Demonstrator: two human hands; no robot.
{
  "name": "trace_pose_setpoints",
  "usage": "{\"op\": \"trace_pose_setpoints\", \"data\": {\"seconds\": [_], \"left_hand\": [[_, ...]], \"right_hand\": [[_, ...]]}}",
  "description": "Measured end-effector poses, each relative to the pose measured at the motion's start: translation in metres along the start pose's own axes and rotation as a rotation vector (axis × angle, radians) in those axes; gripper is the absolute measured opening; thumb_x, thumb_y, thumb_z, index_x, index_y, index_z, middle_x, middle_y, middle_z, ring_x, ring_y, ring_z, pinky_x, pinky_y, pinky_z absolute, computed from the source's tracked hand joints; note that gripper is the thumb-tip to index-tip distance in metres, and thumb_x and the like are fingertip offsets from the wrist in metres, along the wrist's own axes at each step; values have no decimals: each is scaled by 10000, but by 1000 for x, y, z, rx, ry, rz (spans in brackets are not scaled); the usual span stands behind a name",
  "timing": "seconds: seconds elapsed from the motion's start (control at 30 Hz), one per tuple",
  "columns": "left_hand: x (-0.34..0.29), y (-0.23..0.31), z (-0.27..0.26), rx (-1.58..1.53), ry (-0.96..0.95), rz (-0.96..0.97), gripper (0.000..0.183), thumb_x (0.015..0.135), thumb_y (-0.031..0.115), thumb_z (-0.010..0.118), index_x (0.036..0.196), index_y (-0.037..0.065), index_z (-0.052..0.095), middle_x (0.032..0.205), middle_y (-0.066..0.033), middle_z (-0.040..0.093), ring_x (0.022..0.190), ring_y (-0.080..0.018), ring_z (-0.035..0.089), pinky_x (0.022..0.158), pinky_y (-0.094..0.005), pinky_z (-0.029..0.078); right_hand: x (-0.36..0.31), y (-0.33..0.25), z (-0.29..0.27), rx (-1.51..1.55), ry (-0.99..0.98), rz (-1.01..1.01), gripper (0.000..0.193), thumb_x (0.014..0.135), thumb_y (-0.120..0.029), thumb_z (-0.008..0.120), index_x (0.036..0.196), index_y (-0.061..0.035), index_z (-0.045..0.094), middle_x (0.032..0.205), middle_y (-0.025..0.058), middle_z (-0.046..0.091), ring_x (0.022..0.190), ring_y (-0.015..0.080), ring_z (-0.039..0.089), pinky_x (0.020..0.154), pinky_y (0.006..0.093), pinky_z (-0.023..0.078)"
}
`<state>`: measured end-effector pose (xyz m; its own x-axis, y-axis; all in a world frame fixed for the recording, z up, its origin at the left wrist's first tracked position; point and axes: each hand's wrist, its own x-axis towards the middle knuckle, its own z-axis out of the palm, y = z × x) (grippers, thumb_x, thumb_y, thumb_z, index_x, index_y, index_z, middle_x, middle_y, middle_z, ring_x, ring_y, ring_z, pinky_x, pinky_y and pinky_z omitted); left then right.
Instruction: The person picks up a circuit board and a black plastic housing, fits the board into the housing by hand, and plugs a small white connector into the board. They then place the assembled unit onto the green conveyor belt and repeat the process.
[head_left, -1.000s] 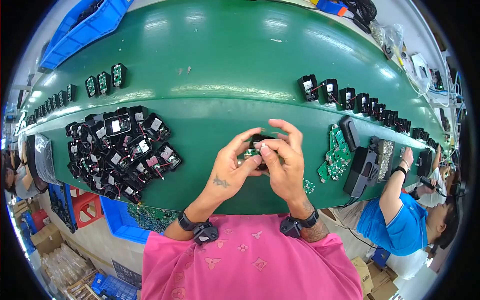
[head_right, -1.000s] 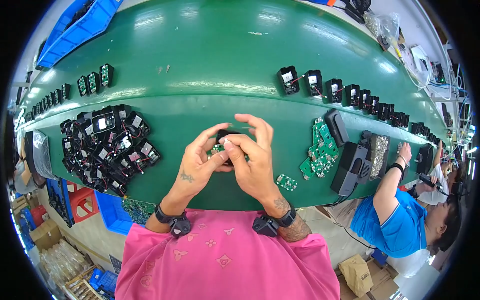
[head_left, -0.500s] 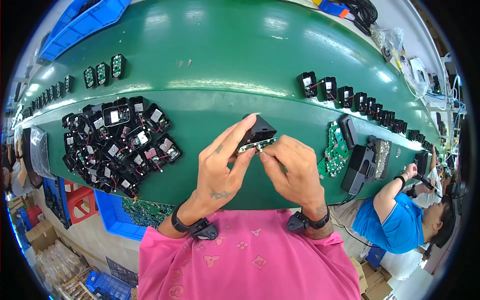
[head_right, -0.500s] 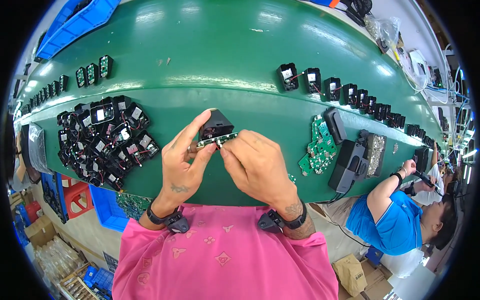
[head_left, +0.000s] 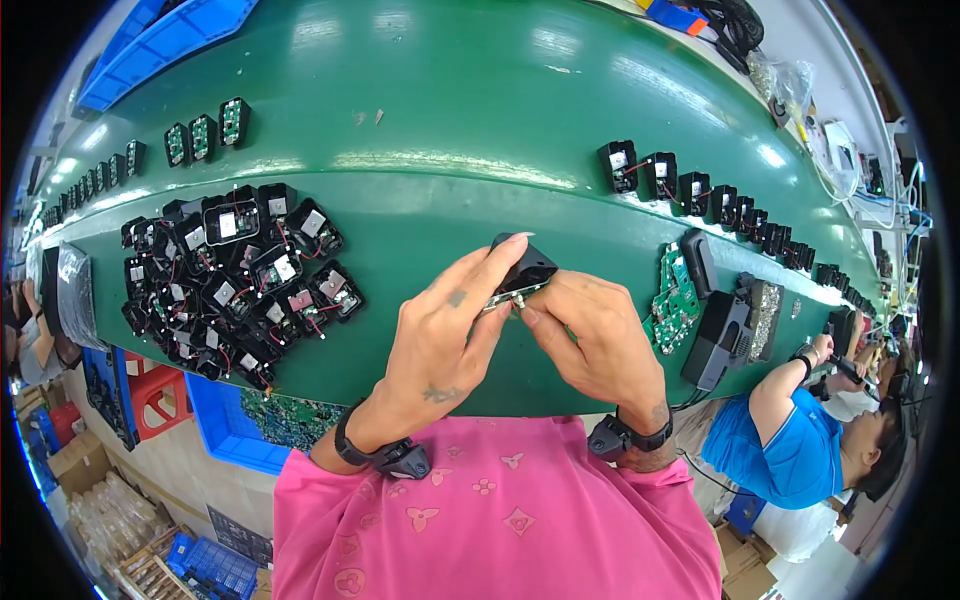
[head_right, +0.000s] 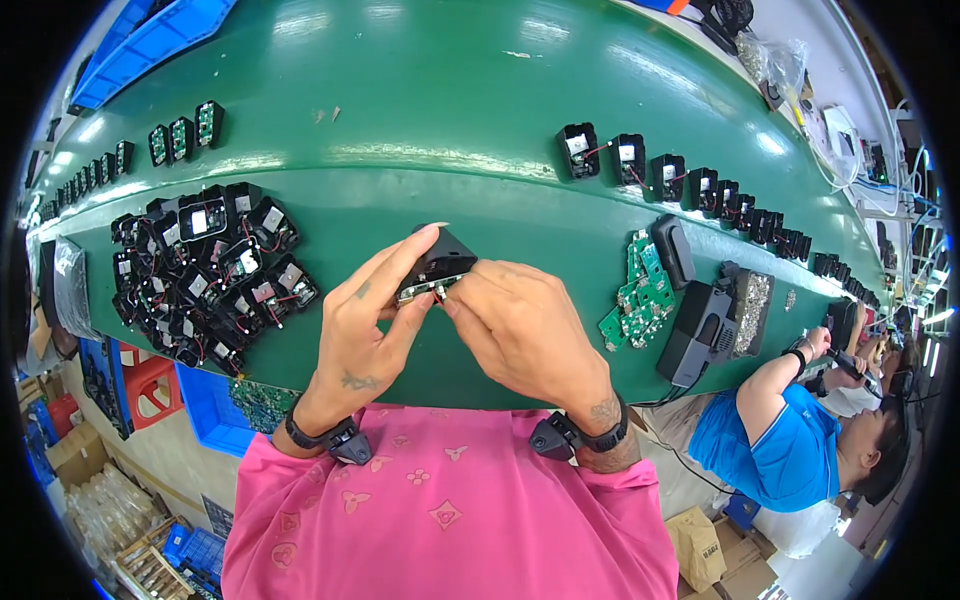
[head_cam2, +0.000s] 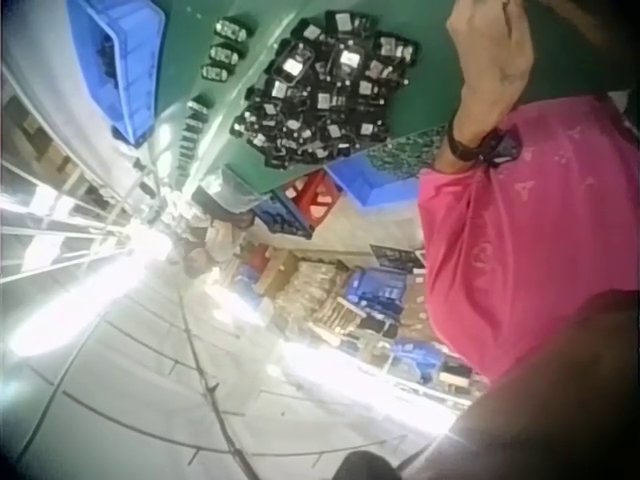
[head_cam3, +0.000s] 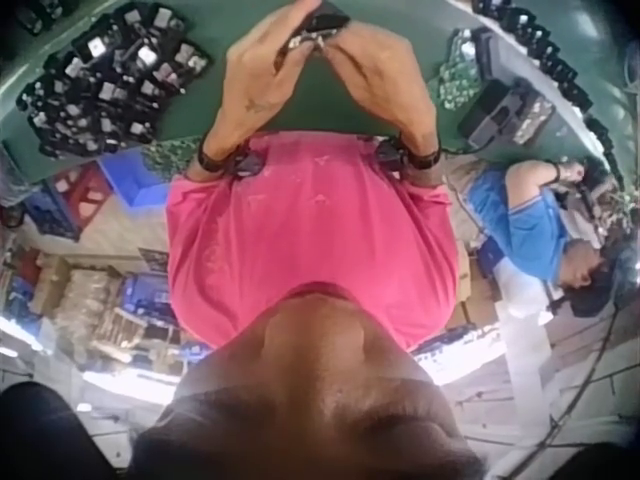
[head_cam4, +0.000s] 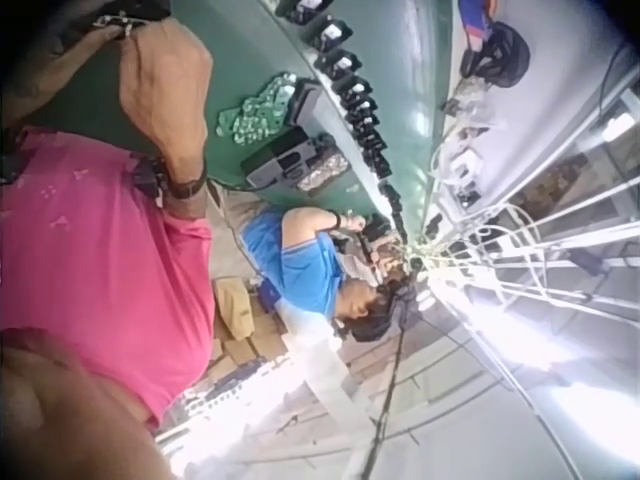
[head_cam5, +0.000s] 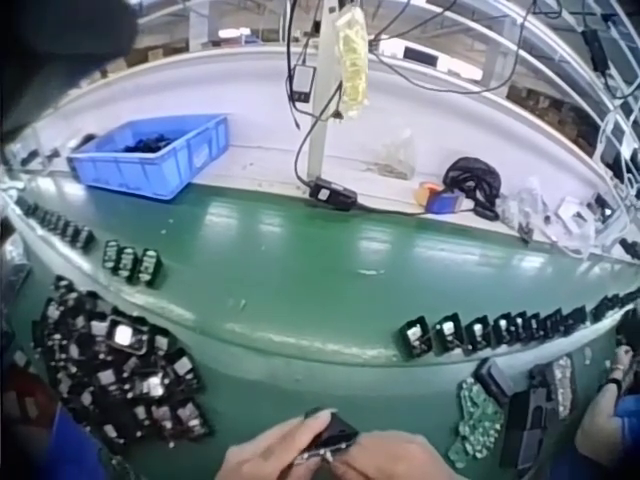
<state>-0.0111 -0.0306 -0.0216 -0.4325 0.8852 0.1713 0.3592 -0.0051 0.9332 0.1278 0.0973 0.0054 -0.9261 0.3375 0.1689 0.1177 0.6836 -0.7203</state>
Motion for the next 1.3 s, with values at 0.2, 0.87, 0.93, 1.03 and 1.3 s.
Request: {"op": "trace_pose_setpoints", "data": {"seconds": [0.2,0.87,0.93,1.03,1.3], "left_hand": [[0,4,1,86,-13,-32,558,850,-93,639,1380,62,562,1260,-185,633,985,-234,696,705,-292,603],[11,-25,17,-606,-70,-376,535,931,-13,593,1448,88,496,1301,-126,546,965,-177,678,756,-288,618],[10,-36,18,-370,-124,-218,565,877,-56,611,1419,73,511,1291,-141,553,976,-187,678,771,-291,605],[5,-46,18,-196,-58,-186,602,819,-92,617,1390,71,519,1252,-160,577,984,-228,672,802,-323,586],[8,-39,24,-318,2,-200,635,794,-137,589,1382,94,527,1184,-150,614,1006,-264,670,821,-370,573]], "right_hand": [[1,2,0,0,-31,29,70,851,-32,664,863,-10,599,783,135,598,729,354,614,653,434,496],[-9,39,38,447,320,597,144,945,-98,663,941,46,655,739,40,654,611,79,593,539,255,469],[-10,37,33,471,272,671,162,950,-105,668,885,42,657,718,31,653,581,58,575,508,226,450],[-9,29,38,332,368,594,167,941,-97,684,845,32,637,690,21,623,563,60,555,491,211,431],[-13,40,58,352,494,305,152,968,-90,640,859,15,633,754,13,588,591,59,514,521,206,390]]}}
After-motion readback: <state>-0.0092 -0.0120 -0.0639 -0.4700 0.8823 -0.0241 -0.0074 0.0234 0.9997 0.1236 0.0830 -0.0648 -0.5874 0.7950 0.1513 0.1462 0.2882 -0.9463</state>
